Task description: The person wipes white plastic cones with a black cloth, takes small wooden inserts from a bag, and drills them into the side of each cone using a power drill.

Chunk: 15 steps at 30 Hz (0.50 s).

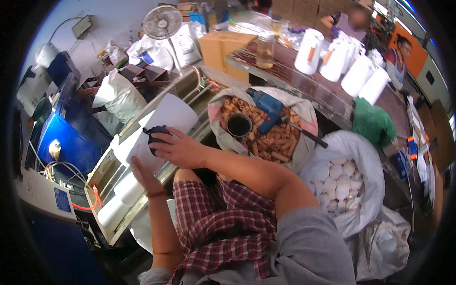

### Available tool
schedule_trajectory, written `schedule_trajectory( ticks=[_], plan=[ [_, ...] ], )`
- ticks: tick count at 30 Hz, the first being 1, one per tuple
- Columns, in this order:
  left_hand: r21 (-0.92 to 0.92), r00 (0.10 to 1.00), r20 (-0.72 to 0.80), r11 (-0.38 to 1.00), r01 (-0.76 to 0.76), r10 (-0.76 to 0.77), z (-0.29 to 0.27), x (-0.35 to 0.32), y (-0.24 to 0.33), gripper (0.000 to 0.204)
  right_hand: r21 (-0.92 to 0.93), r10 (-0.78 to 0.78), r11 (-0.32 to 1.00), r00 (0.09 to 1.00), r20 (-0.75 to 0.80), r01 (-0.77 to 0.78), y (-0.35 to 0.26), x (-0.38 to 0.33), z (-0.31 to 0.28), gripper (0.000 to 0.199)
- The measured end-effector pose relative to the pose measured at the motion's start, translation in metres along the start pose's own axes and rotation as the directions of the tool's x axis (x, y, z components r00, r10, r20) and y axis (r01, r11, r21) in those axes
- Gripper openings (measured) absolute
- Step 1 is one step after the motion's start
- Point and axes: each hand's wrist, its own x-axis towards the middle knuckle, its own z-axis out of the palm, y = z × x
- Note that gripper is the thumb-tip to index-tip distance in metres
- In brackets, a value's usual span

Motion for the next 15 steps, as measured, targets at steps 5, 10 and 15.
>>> schedule_trajectory(
  ticks=[5,10,15],
  plan=[
    [-0.020,0.996,0.069,0.998,0.055,-0.053,-0.033,-0.015,0.024,0.065,-0.122,0.337,0.937,0.940,0.058,-0.329,0.012,-0.083,-0.039,0.022],
    [-0.045,0.960,0.108,0.963,0.266,-0.260,-0.127,-0.040,0.025,0.054,-0.414,0.774,0.623,0.600,0.202,-0.664,0.018,-0.219,-0.126,0.026],
    [0.131,0.828,0.117,0.835,0.535,-0.549,-0.162,-0.072,0.004,0.043,-0.327,0.866,0.491,0.415,0.279,-0.807,0.051,-0.225,-0.137,0.033]
  ],
)
